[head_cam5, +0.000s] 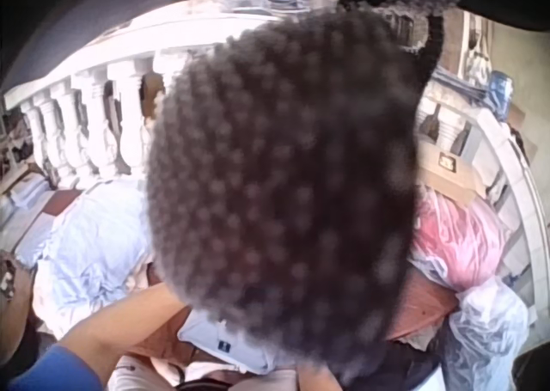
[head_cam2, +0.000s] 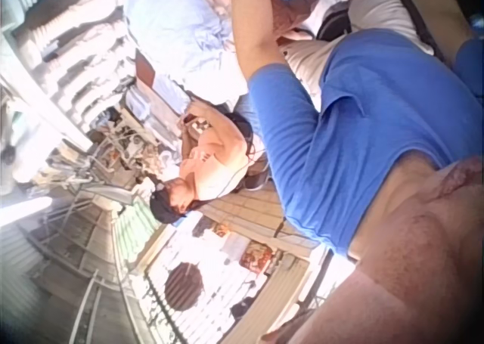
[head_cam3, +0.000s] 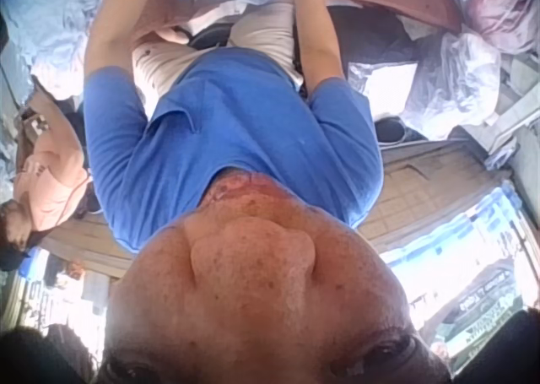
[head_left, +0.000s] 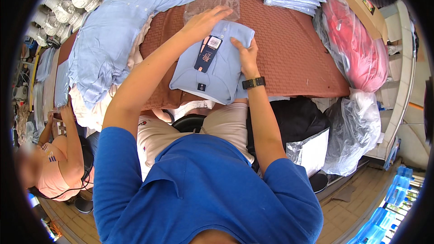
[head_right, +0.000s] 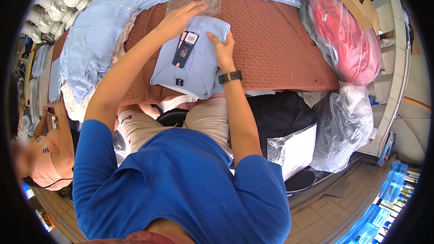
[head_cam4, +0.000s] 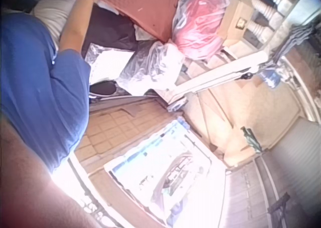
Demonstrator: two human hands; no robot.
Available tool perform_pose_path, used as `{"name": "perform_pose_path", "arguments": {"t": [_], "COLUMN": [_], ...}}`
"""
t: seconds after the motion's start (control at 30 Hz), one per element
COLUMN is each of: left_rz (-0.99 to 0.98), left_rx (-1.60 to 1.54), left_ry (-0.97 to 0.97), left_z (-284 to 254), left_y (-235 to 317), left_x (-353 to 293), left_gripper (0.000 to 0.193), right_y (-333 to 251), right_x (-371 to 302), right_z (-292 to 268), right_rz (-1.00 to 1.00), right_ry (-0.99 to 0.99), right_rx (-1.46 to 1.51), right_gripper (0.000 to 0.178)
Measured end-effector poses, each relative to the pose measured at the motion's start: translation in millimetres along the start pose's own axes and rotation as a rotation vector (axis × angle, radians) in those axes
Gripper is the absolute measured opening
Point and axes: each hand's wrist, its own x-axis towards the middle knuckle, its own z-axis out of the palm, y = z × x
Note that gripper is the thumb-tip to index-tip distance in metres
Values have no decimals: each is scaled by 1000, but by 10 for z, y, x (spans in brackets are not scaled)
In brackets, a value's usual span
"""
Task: The person folds a light blue button-down shirt on a table and places it inside a clear plastic bag along with a cardboard backing and a tag.
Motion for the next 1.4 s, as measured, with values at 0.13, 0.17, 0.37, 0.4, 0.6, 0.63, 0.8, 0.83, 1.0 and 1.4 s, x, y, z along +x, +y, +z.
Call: {"name": "perform_pose_path", "arguments": {"t": [0.13, 0.17, 0.37, 0.4, 0.6, 0.63, 0.8, 0.83, 1.0, 1.4], "left_rz": [1, 8, 38, 36, 52, 56, 108, 118, 152, 211], "left_rx": [13, 10, 56, 86, 139, 137, 205, 234, 302, 393], "left_ry": [35, 38, -93, -122, -91, -87, -46, -64, -141, -193], "left_z": [74, 78, 37, 17, 88, 110, 198, 212, 275, 366], "left_y": [24, 31, 197, 264, 460, 472, 474, 494, 517, 466], "left_x": [24, 20, -38, -13, 4, 14, 11, 21, -9, -58], "left_gripper": [78, 78, 82, 82, 81, 80, 70, 70, 68, 68], "right_y": [-36, -56, -51, -51, 69, 59, -163, -164, 12, 189], "right_x": [-27, -35, 24, 45, 165, 202, 193, 200, 298, 460], "right_z": [85, 104, 85, 62, -7, -10, 56, 48, 47, -218], "right_rz": [-103, -127, -203, -179, -166, -168, -31, -39, -15, 155], "right_ry": [-73, -91, -126, -118, -65, -77, -104, -75, 26, 339], "right_rx": [-109, -145, -499, -444, -314, -384, -651, -642, -538, -226], "right_gripper": [40, 40, 43, 44, 51, 52, 53, 52, 47, 37]}}
